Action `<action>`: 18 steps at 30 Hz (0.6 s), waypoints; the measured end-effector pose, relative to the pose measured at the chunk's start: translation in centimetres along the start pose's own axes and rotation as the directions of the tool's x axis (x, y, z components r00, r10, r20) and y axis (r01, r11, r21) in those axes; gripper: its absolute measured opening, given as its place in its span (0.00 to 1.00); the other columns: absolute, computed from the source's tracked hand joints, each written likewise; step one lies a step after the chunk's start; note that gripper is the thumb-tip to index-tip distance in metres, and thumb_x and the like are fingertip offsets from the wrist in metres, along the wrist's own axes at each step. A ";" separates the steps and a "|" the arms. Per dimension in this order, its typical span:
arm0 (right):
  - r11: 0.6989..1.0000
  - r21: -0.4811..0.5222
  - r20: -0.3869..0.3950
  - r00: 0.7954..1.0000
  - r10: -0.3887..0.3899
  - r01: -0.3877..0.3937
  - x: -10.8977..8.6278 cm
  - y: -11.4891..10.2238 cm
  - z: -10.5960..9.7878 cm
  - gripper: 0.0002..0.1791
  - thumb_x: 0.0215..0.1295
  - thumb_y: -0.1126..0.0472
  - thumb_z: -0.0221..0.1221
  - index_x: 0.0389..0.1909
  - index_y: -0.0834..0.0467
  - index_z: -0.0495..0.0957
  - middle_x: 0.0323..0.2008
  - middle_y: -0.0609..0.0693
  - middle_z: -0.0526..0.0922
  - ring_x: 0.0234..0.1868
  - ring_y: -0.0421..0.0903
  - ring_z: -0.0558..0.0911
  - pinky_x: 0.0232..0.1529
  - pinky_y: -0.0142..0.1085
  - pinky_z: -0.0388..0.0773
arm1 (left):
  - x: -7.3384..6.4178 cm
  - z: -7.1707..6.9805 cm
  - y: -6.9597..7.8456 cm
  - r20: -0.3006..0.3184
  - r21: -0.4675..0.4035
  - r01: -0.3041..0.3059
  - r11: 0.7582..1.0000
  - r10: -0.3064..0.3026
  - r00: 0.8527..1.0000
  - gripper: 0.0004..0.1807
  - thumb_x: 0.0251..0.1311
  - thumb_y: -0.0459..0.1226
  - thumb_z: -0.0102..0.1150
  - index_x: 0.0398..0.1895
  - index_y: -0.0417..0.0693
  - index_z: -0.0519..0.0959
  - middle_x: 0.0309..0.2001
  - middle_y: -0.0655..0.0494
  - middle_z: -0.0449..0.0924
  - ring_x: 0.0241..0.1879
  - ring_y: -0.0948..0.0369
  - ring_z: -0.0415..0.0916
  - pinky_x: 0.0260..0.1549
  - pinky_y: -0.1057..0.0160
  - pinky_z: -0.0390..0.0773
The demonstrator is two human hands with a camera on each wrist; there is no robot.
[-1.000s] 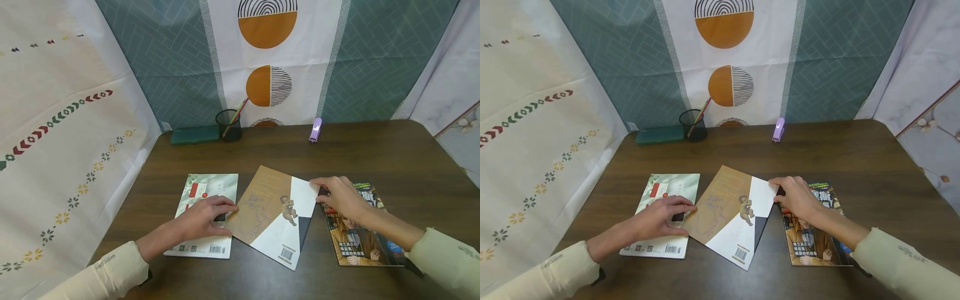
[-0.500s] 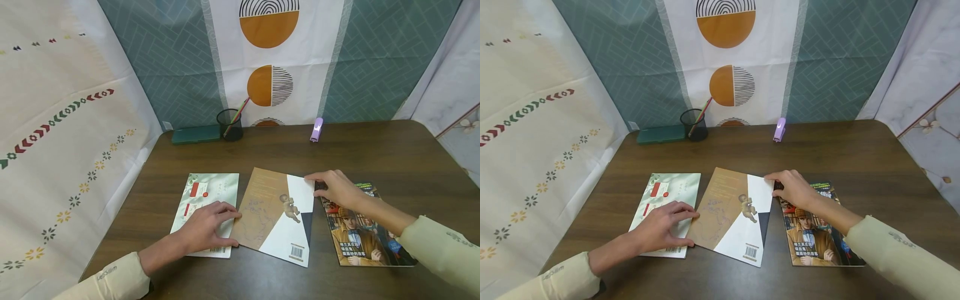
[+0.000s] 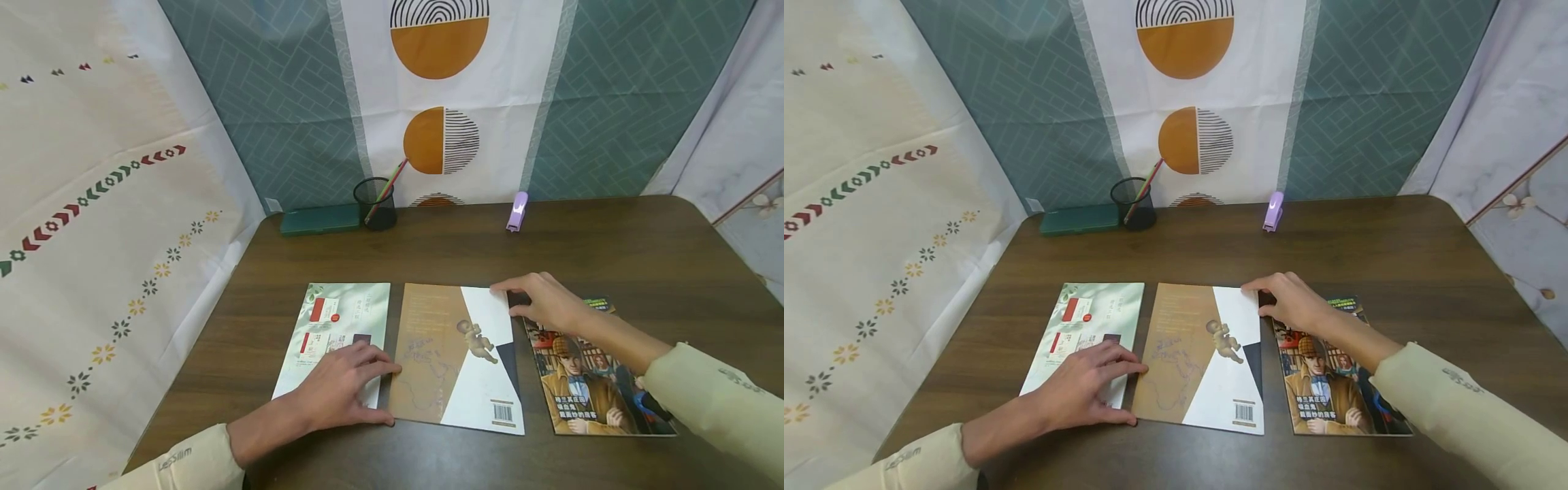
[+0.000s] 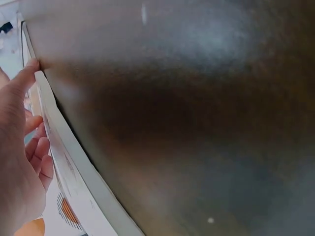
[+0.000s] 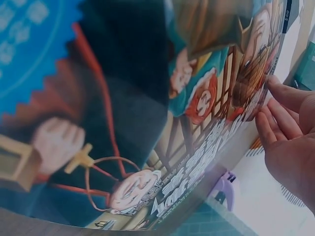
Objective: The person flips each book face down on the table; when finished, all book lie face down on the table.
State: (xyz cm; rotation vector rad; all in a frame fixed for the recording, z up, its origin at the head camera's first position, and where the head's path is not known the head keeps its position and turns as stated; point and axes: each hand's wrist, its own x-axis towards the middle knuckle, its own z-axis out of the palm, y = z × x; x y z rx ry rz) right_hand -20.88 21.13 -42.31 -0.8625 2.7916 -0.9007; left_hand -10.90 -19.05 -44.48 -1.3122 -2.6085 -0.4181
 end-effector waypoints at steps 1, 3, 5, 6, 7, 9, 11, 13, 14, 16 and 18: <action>1.000 0.003 0.004 1.000 -0.001 0.001 0.0 0.0 0.0 0.28 0.61 0.76 0.72 0.64 0.67 0.82 0.60 0.66 0.84 0.62 0.68 0.82 0.58 0.59 0.79 | 0.0 0.0 0.0 -0.003 -0.002 -0.003 1.000 0.003 1.000 0.38 0.47 0.68 0.79 0.56 0.57 0.87 0.50 0.67 0.82 0.47 0.66 0.76 0.41 0.65 0.79; 1.000 0.007 0.007 1.000 -0.006 0.006 0.1 0.0 0.0 0.28 0.61 0.76 0.72 0.63 0.67 0.82 0.60 0.66 0.84 0.62 0.68 0.82 0.58 0.59 0.79 | -0.1 0.0 0.0 -0.007 -0.004 -0.007 1.000 0.007 1.000 0.38 0.48 0.68 0.78 0.56 0.57 0.87 0.50 0.68 0.82 0.46 0.65 0.75 0.40 0.65 0.78; 1.000 0.010 0.011 1.000 -0.010 0.010 0.2 -0.1 0.1 0.27 0.61 0.76 0.72 0.63 0.67 0.82 0.60 0.66 0.84 0.62 0.68 0.82 0.58 0.60 0.79 | -0.1 0.1 0.1 -0.003 -0.006 -0.006 1.000 0.006 1.000 0.38 0.47 0.69 0.78 0.55 0.57 0.87 0.50 0.68 0.82 0.46 0.65 0.75 0.39 0.65 0.78; 1.000 0.013 0.013 1.000 -0.013 0.012 0.3 -0.1 0.1 0.27 0.61 0.75 0.72 0.63 0.67 0.82 0.60 0.66 0.84 0.62 0.68 0.82 0.58 0.60 0.79 | -0.2 0.1 0.1 -0.001 -0.007 -0.005 1.000 0.005 1.000 0.38 0.48 0.69 0.77 0.55 0.57 0.87 0.50 0.68 0.82 0.46 0.65 0.75 0.40 0.65 0.78; 1.000 0.015 0.014 1.000 -0.014 0.014 0.3 -0.2 0.1 0.27 0.62 0.75 0.72 0.63 0.67 0.82 0.60 0.66 0.84 0.62 0.68 0.82 0.58 0.60 0.79 | -0.2 0.1 0.2 0.003 -0.009 -0.003 1.000 0.003 1.000 0.38 0.48 0.69 0.77 0.55 0.58 0.87 0.50 0.68 0.82 0.46 0.65 0.75 0.41 0.65 0.78; 1.000 0.016 0.018 1.000 -0.016 0.016 0.4 -0.2 0.1 0.27 0.62 0.75 0.72 0.63 0.67 0.82 0.60 0.66 0.84 0.61 0.68 0.82 0.58 0.59 0.80 | -0.3 0.1 0.3 0.013 -0.012 0.003 1.000 -0.003 1.000 0.38 0.48 0.70 0.76 0.55 0.59 0.86 0.50 0.68 0.82 0.46 0.65 0.75 0.42 0.64 0.78; 1.000 0.017 0.022 1.000 -0.014 0.014 0.4 -0.2 0.1 0.27 0.62 0.76 0.71 0.63 0.66 0.82 0.60 0.66 0.84 0.61 0.68 0.83 0.58 0.59 0.80 | -0.3 0.1 0.4 0.019 -0.013 0.008 1.000 -0.008 1.000 0.38 0.47 0.71 0.76 0.55 0.59 0.86 0.50 0.68 0.82 0.46 0.65 0.75 0.43 0.64 0.78; 1.000 0.014 0.026 1.000 -0.011 0.010 0.5 -0.1 0.1 0.27 0.62 0.76 0.71 0.64 0.66 0.82 0.60 0.66 0.84 0.61 0.67 0.83 0.58 0.58 0.80 | -0.3 0.1 0.4 0.019 -0.014 0.007 1.000 -0.007 1.000 0.38 0.48 0.71 0.76 0.55 0.59 0.86 0.51 0.68 0.82 0.46 0.65 0.74 0.42 0.65 0.78; 1.000 0.012 0.028 1.000 -0.008 0.008 0.5 -0.1 0.1 0.27 0.62 0.76 0.71 0.64 0.66 0.82 0.60 0.66 0.84 0.61 0.68 0.83 0.58 0.58 0.80 | -0.3 0.1 0.4 0.016 -0.013 0.006 1.000 -0.005 1.000 0.38 0.48 0.71 0.76 0.55 0.60 0.86 0.51 0.68 0.82 0.46 0.65 0.74 0.42 0.65 0.78; 1.000 0.011 0.032 0.999 0.000 0.000 0.5 0.0 0.1 0.28 0.62 0.76 0.71 0.64 0.66 0.82 0.60 0.65 0.84 0.61 0.67 0.83 0.58 0.58 0.80 | -0.3 0.1 0.4 0.011 -0.013 0.002 1.000 -0.002 1.000 0.37 0.48 0.70 0.76 0.55 0.60 0.86 0.51 0.69 0.82 0.46 0.65 0.73 0.41 0.66 0.77; 1.000 0.007 0.032 0.999 -0.004 0.004 0.4 0.0 0.1 0.28 0.61 0.76 0.72 0.64 0.66 0.82 0.60 0.65 0.84 0.61 0.68 0.83 0.57 0.58 0.81 | -0.3 0.1 0.4 0.007 -0.017 -0.002 1.000 0.002 1.000 0.37 0.48 0.70 0.76 0.55 0.60 0.86 0.51 0.69 0.82 0.46 0.65 0.73 0.40 0.67 0.77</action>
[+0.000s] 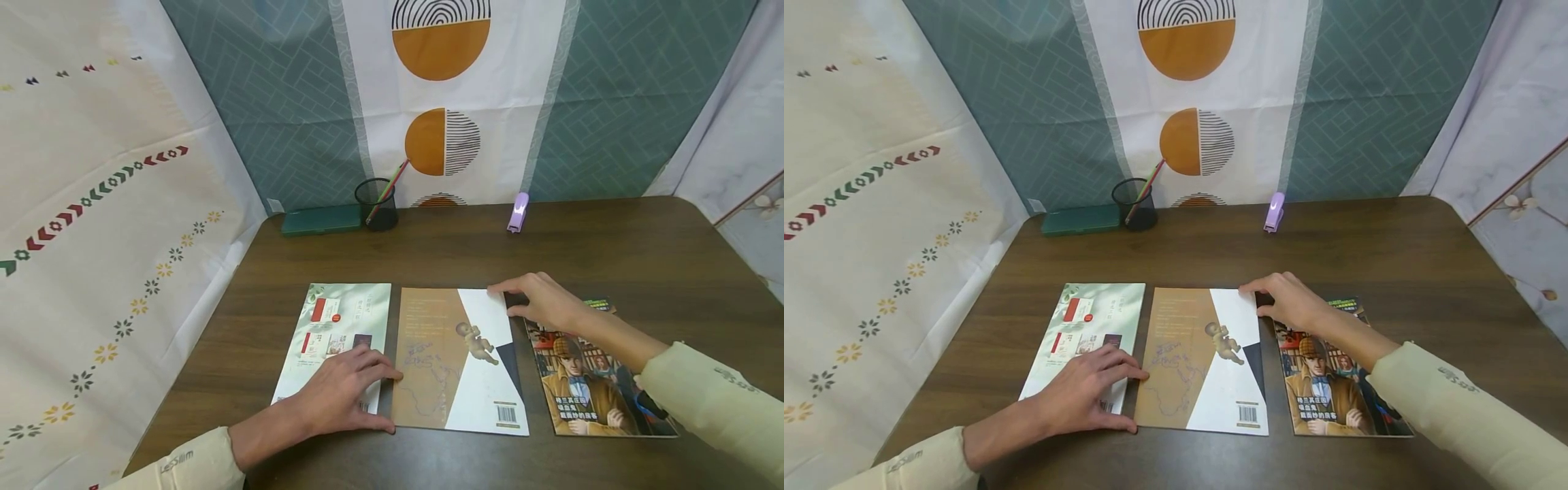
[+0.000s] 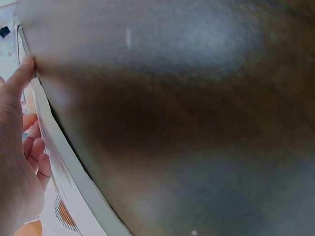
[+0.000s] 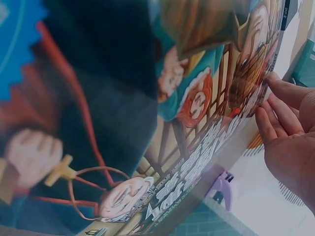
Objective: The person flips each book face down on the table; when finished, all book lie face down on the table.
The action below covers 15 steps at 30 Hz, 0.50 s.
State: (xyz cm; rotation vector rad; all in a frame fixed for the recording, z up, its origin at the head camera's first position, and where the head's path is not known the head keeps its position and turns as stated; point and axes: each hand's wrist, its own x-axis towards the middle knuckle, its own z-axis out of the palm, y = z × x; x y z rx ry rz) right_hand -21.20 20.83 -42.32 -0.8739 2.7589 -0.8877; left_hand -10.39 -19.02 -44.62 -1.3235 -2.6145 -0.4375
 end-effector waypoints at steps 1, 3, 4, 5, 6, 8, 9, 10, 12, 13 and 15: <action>1.000 -0.001 -0.001 1.000 -0.001 0.001 0.0 0.0 0.0 0.28 0.61 0.76 0.72 0.64 0.66 0.82 0.60 0.65 0.84 0.61 0.67 0.83 0.57 0.58 0.81 | 0.0 0.0 0.0 -0.001 -0.002 -0.002 1.000 0.002 1.000 0.37 0.48 0.70 0.76 0.55 0.60 0.85 0.51 0.69 0.81 0.46 0.65 0.73 0.40 0.67 0.77; 1.000 -0.003 -0.002 1.000 -0.005 0.005 -0.1 -0.1 0.1 0.28 0.61 0.76 0.72 0.63 0.66 0.82 0.60 0.65 0.85 0.60 0.67 0.83 0.57 0.58 0.81 | -0.1 0.1 -0.1 -0.001 -0.005 -0.004 1.000 0.004 1.000 0.37 0.48 0.71 0.75 0.55 0.60 0.85 0.51 0.69 0.81 0.47 0.65 0.74 0.41 0.67 0.78; 1.000 -0.003 -0.004 1.000 -0.010 0.010 -0.1 -0.1 0.1 0.28 0.61 0.76 0.72 0.63 0.66 0.83 0.59 0.65 0.85 0.60 0.67 0.84 0.57 0.58 0.81 | -0.1 0.1 -0.1 -0.002 -0.006 -0.006 1.000 0.006 1.000 0.37 0.48 0.71 0.75 0.55 0.60 0.85 0.51 0.69 0.81 0.47 0.65 0.74 0.41 0.67 0.78; 1.000 -0.003 -0.004 1.000 -0.015 0.015 -0.1 -0.2 0.1 0.28 0.61 0.76 0.72 0.63 0.66 0.83 0.59 0.65 0.85 0.59 0.67 0.84 0.56 0.58 0.81 | -0.2 0.2 -0.1 -0.005 -0.006 -0.010 1.000 0.010 1.000 0.37 0.48 0.71 0.75 0.54 0.60 0.85 0.51 0.69 0.81 0.47 0.65 0.74 0.42 0.66 0.78; 1.000 -0.002 -0.004 1.000 -0.017 0.017 -0.1 -0.2 0.1 0.28 0.61 0.75 0.73 0.63 0.66 0.83 0.59 0.65 0.85 0.59 0.67 0.84 0.56 0.58 0.81 | -0.2 0.2 -0.1 -0.009 -0.006 -0.013 1.000 0.013 1.000 0.37 0.48 0.71 0.75 0.54 0.60 0.85 0.51 0.69 0.81 0.47 0.65 0.74 0.42 0.66 0.78; 1.000 0.000 -0.007 1.000 -0.024 0.024 -0.1 -0.3 0.1 0.28 0.60 0.75 0.73 0.63 0.66 0.83 0.59 0.65 0.85 0.59 0.66 0.84 0.56 0.58 0.82 | -0.3 0.2 -0.1 -0.016 -0.006 -0.021 1.000 0.021 1.000 0.37 0.47 0.71 0.76 0.54 0.60 0.85 0.51 0.69 0.81 0.47 0.65 0.74 0.41 0.66 0.78; 1.000 0.001 -0.007 1.000 -0.026 0.026 -0.2 -0.3 0.2 0.28 0.60 0.75 0.73 0.63 0.66 0.83 0.59 0.65 0.85 0.59 0.66 0.85 0.56 0.57 0.82 | -0.3 0.2 -0.2 -0.019 -0.006 -0.025 1.000 0.025 1.000 0.37 0.47 0.71 0.76 0.54 0.60 0.85 0.51 0.69 0.81 0.46 0.65 0.74 0.40 0.67 0.77; 1.000 0.000 -0.008 1.000 -0.030 0.030 -0.2 -0.4 0.2 0.27 0.60 0.75 0.73 0.63 0.66 0.83 0.58 0.65 0.85 0.59 0.67 0.85 0.56 0.57 0.82 | -0.4 0.2 -0.2 -0.022 -0.008 -0.028 1.000 0.028 0.999 0.37 0.47 0.71 0.76 0.54 0.60 0.85 0.51 0.70 0.81 0.46 0.65 0.73 0.40 0.67 0.77; 1.000 0.004 -0.007 1.000 -0.025 0.025 -0.2 -0.4 0.3 0.28 0.60 0.75 0.73 0.63 0.66 0.83 0.59 0.65 0.85 0.59 0.66 0.84 0.56 0.57 0.82 | -0.5 0.3 -0.2 -0.024 -0.011 -0.034 0.999 0.033 0.999 0.37 0.48 0.71 0.76 0.53 0.60 0.85 0.51 0.70 0.81 0.45 0.65 0.72 0.38 0.69 0.76; 1.000 0.006 -0.006 1.000 -0.020 0.020 -0.2 -0.4 0.3 0.28 0.60 0.75 0.73 0.63 0.66 0.83 0.59 0.65 0.85 0.59 0.66 0.84 0.56 0.57 0.82 | -0.5 0.3 -0.2 -0.024 -0.012 -0.036 0.999 0.036 0.999 0.37 0.48 0.71 0.76 0.53 0.60 0.85 0.51 0.70 0.81 0.45 0.65 0.72 0.38 0.69 0.76; 1.000 0.005 -0.003 1.000 -0.017 0.017 -0.2 -0.4 0.4 0.28 0.61 0.75 0.72 0.63 0.66 0.83 0.59 0.65 0.85 0.60 0.67 0.84 0.56 0.57 0.82 | -0.6 0.3 -0.3 -0.023 -0.011 -0.039 0.999 0.038 0.999 0.37 0.48 0.71 0.75 0.53 0.60 0.85 0.51 0.70 0.81 0.45 0.65 0.72 0.38 0.69 0.76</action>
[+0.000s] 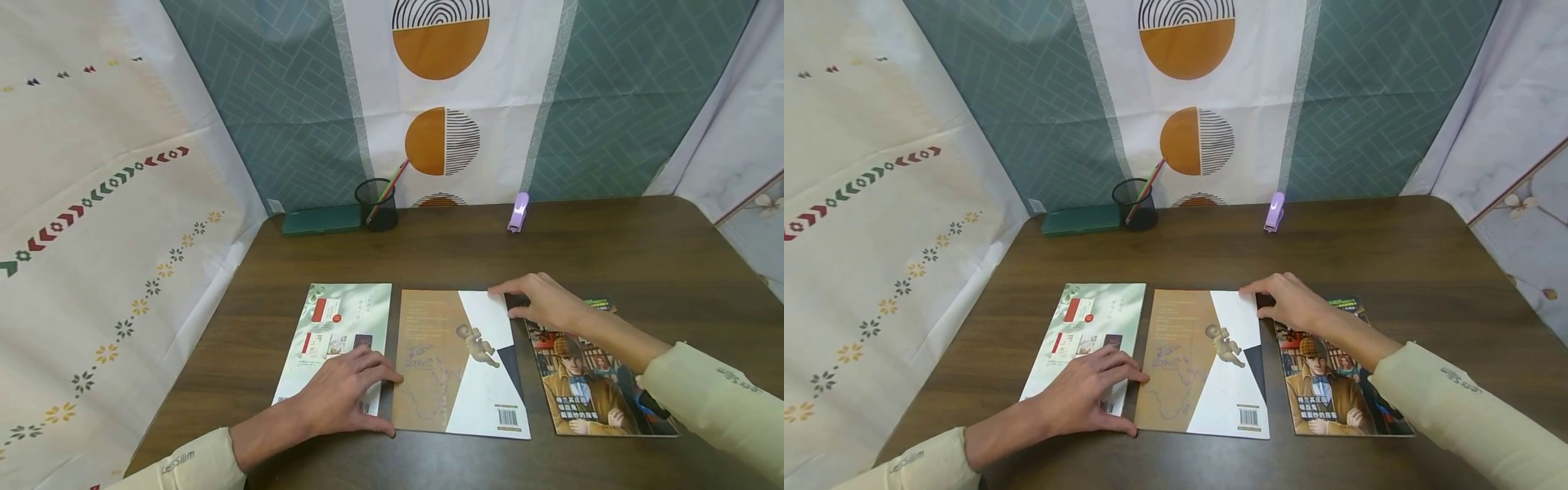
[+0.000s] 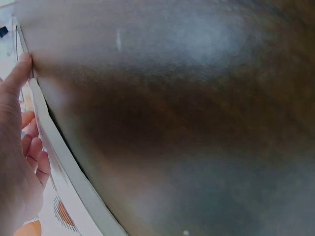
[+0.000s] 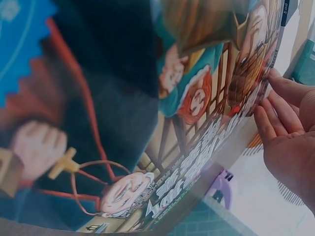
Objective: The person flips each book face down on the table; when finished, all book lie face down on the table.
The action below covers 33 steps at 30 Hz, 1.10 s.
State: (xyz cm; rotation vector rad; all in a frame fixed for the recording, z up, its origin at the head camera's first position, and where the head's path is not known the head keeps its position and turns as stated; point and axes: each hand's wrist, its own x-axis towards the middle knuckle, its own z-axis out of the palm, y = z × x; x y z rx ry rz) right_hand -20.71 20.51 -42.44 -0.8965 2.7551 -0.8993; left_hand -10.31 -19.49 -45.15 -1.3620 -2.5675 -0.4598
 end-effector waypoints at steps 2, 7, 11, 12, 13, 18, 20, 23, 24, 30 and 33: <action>1.000 0.003 0.004 1.000 0.013 -0.013 -0.1 0.0 0.0 0.28 0.61 0.75 0.72 0.63 0.66 0.82 0.60 0.65 0.85 0.60 0.66 0.84 0.57 0.57 0.82 | 0.1 0.0 0.0 0.000 0.002 -0.004 1.000 0.004 1.000 0.37 0.48 0.71 0.75 0.53 0.60 0.85 0.51 0.70 0.81 0.45 0.65 0.72 0.38 0.69 0.76; 1.000 0.008 0.024 1.000 0.020 -0.020 -0.2 0.2 -0.2 0.28 0.62 0.74 0.72 0.65 0.66 0.81 0.61 0.65 0.84 0.61 0.66 0.83 0.58 0.57 0.81 | 0.2 0.0 -0.2 0.009 0.007 -0.015 1.000 0.015 1.000 0.37 0.48 0.72 0.75 0.54 0.60 0.85 0.51 0.70 0.81 0.45 0.65 0.73 0.38 0.69 0.76; 0.998 0.047 0.076 0.997 0.028 -0.031 -0.3 0.5 -1.1 0.32 0.66 0.72 0.70 0.71 0.66 0.75 0.68 0.67 0.78 0.67 0.68 0.78 0.61 0.59 0.78 | 0.6 -0.3 -0.7 0.029 -0.041 -0.015 0.999 0.016 0.999 0.36 0.50 0.71 0.74 0.55 0.60 0.85 0.50 0.72 0.82 0.46 0.67 0.75 0.42 0.67 0.77; 0.997 0.064 0.087 0.996 0.029 -0.035 -0.3 0.7 -1.5 0.33 0.67 0.71 0.69 0.73 0.67 0.73 0.69 0.68 0.76 0.68 0.69 0.76 0.62 0.60 0.77 | 0.8 -0.5 -0.9 0.035 -0.062 -0.006 0.998 0.008 0.999 0.35 0.52 0.70 0.73 0.55 0.60 0.85 0.49 0.73 0.82 0.47 0.68 0.75 0.43 0.66 0.78; 0.995 0.085 0.096 0.995 0.036 -0.044 -0.4 0.9 -1.9 0.34 0.69 0.70 0.69 0.74 0.67 0.71 0.70 0.68 0.74 0.70 0.70 0.74 0.63 0.61 0.76 | 1.0 -0.8 -1.1 0.040 -0.089 0.006 0.996 -0.002 0.999 0.33 0.55 0.69 0.73 0.55 0.60 0.85 0.48 0.73 0.83 0.48 0.68 0.76 0.44 0.66 0.78; 0.981 0.176 0.107 0.992 0.066 -0.085 -1.2 2.3 -4.0 0.34 0.72 0.66 0.67 0.74 0.71 0.68 0.72 0.70 0.72 0.72 0.72 0.70 0.65 0.65 0.72 | 3.2 -1.9 -2.3 0.086 -0.187 0.120 0.975 -0.105 0.991 0.29 0.67 0.63 0.67 0.62 0.58 0.84 0.51 0.69 0.84 0.53 0.68 0.77 0.50 0.61 0.81; 0.973 0.204 0.110 0.990 0.091 -0.112 -1.8 2.9 -4.8 0.33 0.73 0.65 0.67 0.74 0.71 0.68 0.71 0.69 0.73 0.73 0.72 0.70 0.65 0.66 0.71 | 4.6 -2.1 -2.6 0.114 -0.220 0.164 0.962 -0.142 0.983 0.30 0.69 0.61 0.65 0.67 0.57 0.82 0.55 0.67 0.84 0.58 0.67 0.77 0.55 0.56 0.80; 0.968 0.205 0.111 0.986 0.126 -0.146 -2.7 3.8 -5.6 0.32 0.74 0.63 0.66 0.73 0.71 0.70 0.70 0.68 0.75 0.71 0.71 0.72 0.64 0.67 0.73 | 6.8 -1.9 -2.6 0.151 -0.296 0.202 0.934 -0.163 0.975 0.33 0.70 0.58 0.67 0.73 0.56 0.77 0.64 0.65 0.81 0.67 0.63 0.74 0.64 0.50 0.77; 0.966 0.206 0.111 0.984 0.138 -0.158 -3.1 4.1 -5.8 0.31 0.74 0.63 0.66 0.72 0.71 0.71 0.69 0.68 0.77 0.71 0.70 0.73 0.64 0.65 0.74 | 7.6 -1.8 -2.5 0.162 -0.326 0.212 0.921 -0.167 0.973 0.35 0.69 0.58 0.68 0.75 0.56 0.75 0.67 0.65 0.79 0.69 0.62 0.73 0.65 0.49 0.75; 0.961 0.189 0.118 0.976 0.184 -0.204 -5.3 5.7 -6.7 0.26 0.74 0.62 0.67 0.67 0.71 0.76 0.62 0.66 0.83 0.66 0.68 0.79 0.55 0.40 0.83 | 11.9 0.2 -0.9 0.212 -0.483 0.236 0.843 -0.149 0.966 0.44 0.64 0.53 0.75 0.81 0.56 0.68 0.78 0.65 0.67 0.76 0.61 0.65 0.70 0.49 0.71; 0.957 0.192 0.105 0.974 0.202 -0.219 -6.4 6.5 -7.0 0.25 0.73 0.63 0.67 0.66 0.71 0.77 0.60 0.66 0.84 0.64 0.68 0.80 0.49 0.30 0.81 | 13.8 1.3 0.2 0.231 -0.513 0.228 0.827 -0.123 0.965 0.46 0.62 0.53 0.77 0.81 0.57 0.67 0.79 0.66 0.65 0.77 0.61 0.64 0.72 0.49 0.69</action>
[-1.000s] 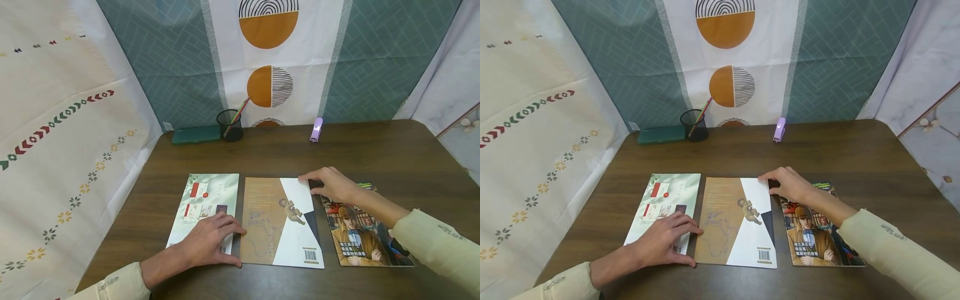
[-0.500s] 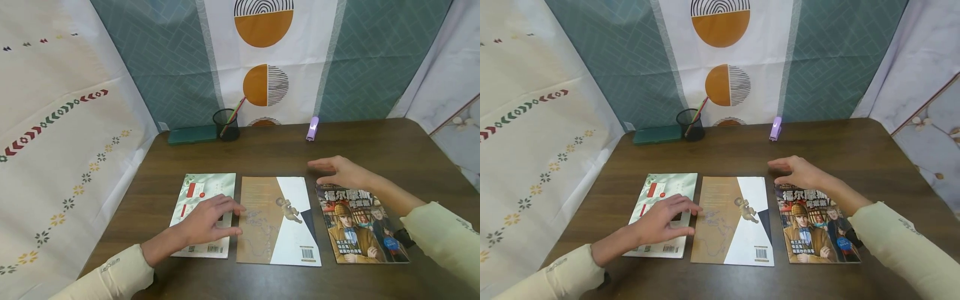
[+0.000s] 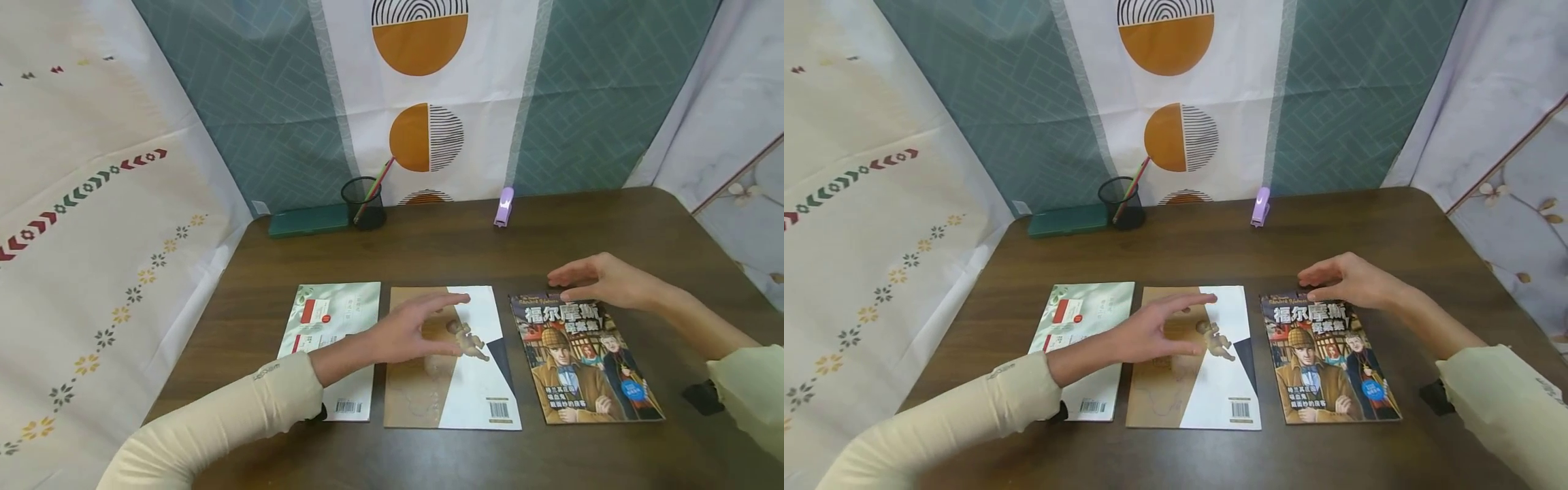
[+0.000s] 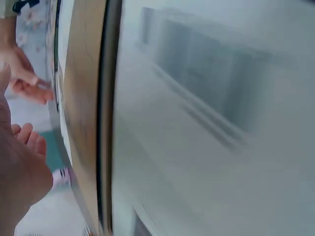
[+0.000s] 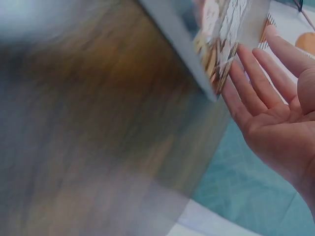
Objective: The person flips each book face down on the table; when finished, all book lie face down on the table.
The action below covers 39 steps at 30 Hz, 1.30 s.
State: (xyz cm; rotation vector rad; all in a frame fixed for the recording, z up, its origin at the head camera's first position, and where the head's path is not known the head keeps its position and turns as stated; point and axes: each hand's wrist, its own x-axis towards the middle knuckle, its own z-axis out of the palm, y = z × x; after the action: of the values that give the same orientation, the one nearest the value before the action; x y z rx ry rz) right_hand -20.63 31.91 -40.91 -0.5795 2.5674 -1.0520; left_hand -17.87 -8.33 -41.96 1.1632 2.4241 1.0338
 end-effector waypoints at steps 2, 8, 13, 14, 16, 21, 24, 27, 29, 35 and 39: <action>1.000 -0.014 -0.022 1.000 0.008 -0.008 -0.4 0.5 -0.2 0.25 0.72 0.64 0.68 0.65 0.71 0.78 0.60 0.66 0.84 0.63 0.68 0.81 0.47 0.28 0.80 | 1.1 0.9 0.6 0.021 -0.018 -0.008 1.000 0.008 1.000 0.47 0.61 0.54 0.77 0.82 0.58 0.66 0.79 0.65 0.65 0.76 0.61 0.65 0.72 0.50 0.69; 0.994 -0.091 -0.089 0.995 0.052 -0.060 -1.4 1.6 -0.6 0.24 0.70 0.64 0.70 0.63 0.69 0.80 0.59 0.66 0.84 0.63 0.70 0.79 0.49 0.36 0.83 | 3.7 3.6 2.5 0.088 -0.080 -0.043 0.996 0.050 0.995 0.49 0.61 0.52 0.78 0.83 0.55 0.64 0.79 0.64 0.65 0.76 0.63 0.64 0.70 0.60 0.69; 0.986 -0.131 -0.163 0.983 0.079 -0.101 -2.1 2.3 -0.6 0.24 0.68 0.64 0.72 0.62 0.69 0.81 0.59 0.69 0.84 0.61 0.72 0.80 0.51 0.54 0.84 | 4.6 5.7 3.8 0.131 -0.010 -0.065 0.998 0.066 0.989 0.49 0.62 0.53 0.77 0.83 0.57 0.63 0.79 0.63 0.66 0.76 0.67 0.62 0.71 0.66 0.65; 0.985 -0.137 -0.174 0.981 0.080 -0.105 -2.2 2.3 -0.6 0.24 0.68 0.64 0.72 0.62 0.69 0.81 0.58 0.69 0.84 0.61 0.72 0.80 0.51 0.56 0.83 | 4.7 6.1 4.0 0.137 0.015 -0.069 0.997 0.066 0.988 0.49 0.62 0.53 0.77 0.83 0.57 0.64 0.78 0.63 0.66 0.76 0.69 0.61 0.72 0.67 0.63; 0.984 -0.142 -0.193 0.978 0.080 -0.108 -2.4 2.4 -0.6 0.24 0.67 0.64 0.72 0.60 0.69 0.82 0.57 0.69 0.85 0.59 0.71 0.82 0.51 0.57 0.83 | 5.0 6.8 4.4 0.149 0.055 -0.073 0.996 0.064 0.987 0.48 0.62 0.55 0.76 0.82 0.58 0.65 0.78 0.63 0.68 0.76 0.70 0.61 0.72 0.69 0.62; 0.983 -0.138 -0.199 0.976 0.090 -0.119 -2.7 2.5 -0.5 0.23 0.66 0.65 0.73 0.60 0.69 0.83 0.55 0.69 0.86 0.56 0.70 0.84 0.48 0.56 0.84 | 5.3 8.2 5.0 0.182 0.166 -0.087 0.982 0.056 0.982 0.46 0.61 0.59 0.75 0.80 0.59 0.69 0.75 0.63 0.71 0.72 0.71 0.66 0.68 0.72 0.63; 0.982 -0.147 -0.200 0.976 0.089 -0.119 -2.8 2.5 -0.4 0.24 0.65 0.64 0.74 0.59 0.68 0.84 0.54 0.68 0.87 0.55 0.69 0.85 0.48 0.57 0.84 | 5.2 8.8 5.4 0.204 0.257 -0.126 0.958 0.073 0.976 0.46 0.62 0.62 0.72 0.80 0.59 0.68 0.76 0.64 0.70 0.73 0.70 0.65 0.69 0.73 0.62; 0.981 -0.155 -0.202 0.976 0.083 -0.116 -2.8 2.5 -0.4 0.23 0.64 0.64 0.74 0.58 0.67 0.84 0.52 0.66 0.88 0.54 0.68 0.85 0.48 0.58 0.84 | 5.0 9.3 5.8 0.215 0.349 -0.164 0.923 0.092 0.972 0.48 0.61 0.66 0.69 0.81 0.60 0.67 0.78 0.65 0.68 0.75 0.70 0.62 0.71 0.72 0.60; 0.980 -0.160 -0.202 0.976 0.083 -0.117 -2.8 2.5 -0.3 0.22 0.64 0.64 0.75 0.57 0.67 0.85 0.51 0.65 0.88 0.53 0.67 0.86 0.48 0.58 0.83 | 4.8 9.7 6.0 0.213 0.383 -0.166 0.909 0.088 0.973 0.49 0.61 0.68 0.68 0.82 0.62 0.66 0.78 0.67 0.66 0.75 0.71 0.61 0.71 0.71 0.60; 0.974 -0.185 -0.212 0.973 0.088 -0.128 -2.8 2.7 0.0 0.21 0.62 0.65 0.75 0.55 0.66 0.86 0.49 0.64 0.89 0.52 0.67 0.86 0.50 0.63 0.81 | 4.4 10.7 6.5 0.136 0.471 -0.134 0.872 0.079 0.988 0.51 0.54 0.73 0.68 0.79 0.66 0.68 0.76 0.71 0.69 0.71 0.72 0.65 0.64 0.73 0.67; 0.971 -0.197 -0.214 0.973 0.089 -0.132 -3.0 2.8 -0.1 0.21 0.63 0.65 0.75 0.55 0.66 0.86 0.50 0.66 0.89 0.54 0.69 0.85 0.52 0.65 0.80 | 4.5 11.2 6.9 0.103 0.533 -0.138 0.835 0.098 0.990 0.50 0.52 0.75 0.68 0.77 0.68 0.71 0.72 0.72 0.72 0.66 0.72 0.68 0.59 0.75 0.70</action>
State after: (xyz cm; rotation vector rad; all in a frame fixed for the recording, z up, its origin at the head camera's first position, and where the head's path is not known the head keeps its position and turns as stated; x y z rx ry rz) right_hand -18.76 35.23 -42.47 -0.3878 2.8770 -0.8481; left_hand -11.14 3.51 -44.82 1.5014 2.6964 0.3106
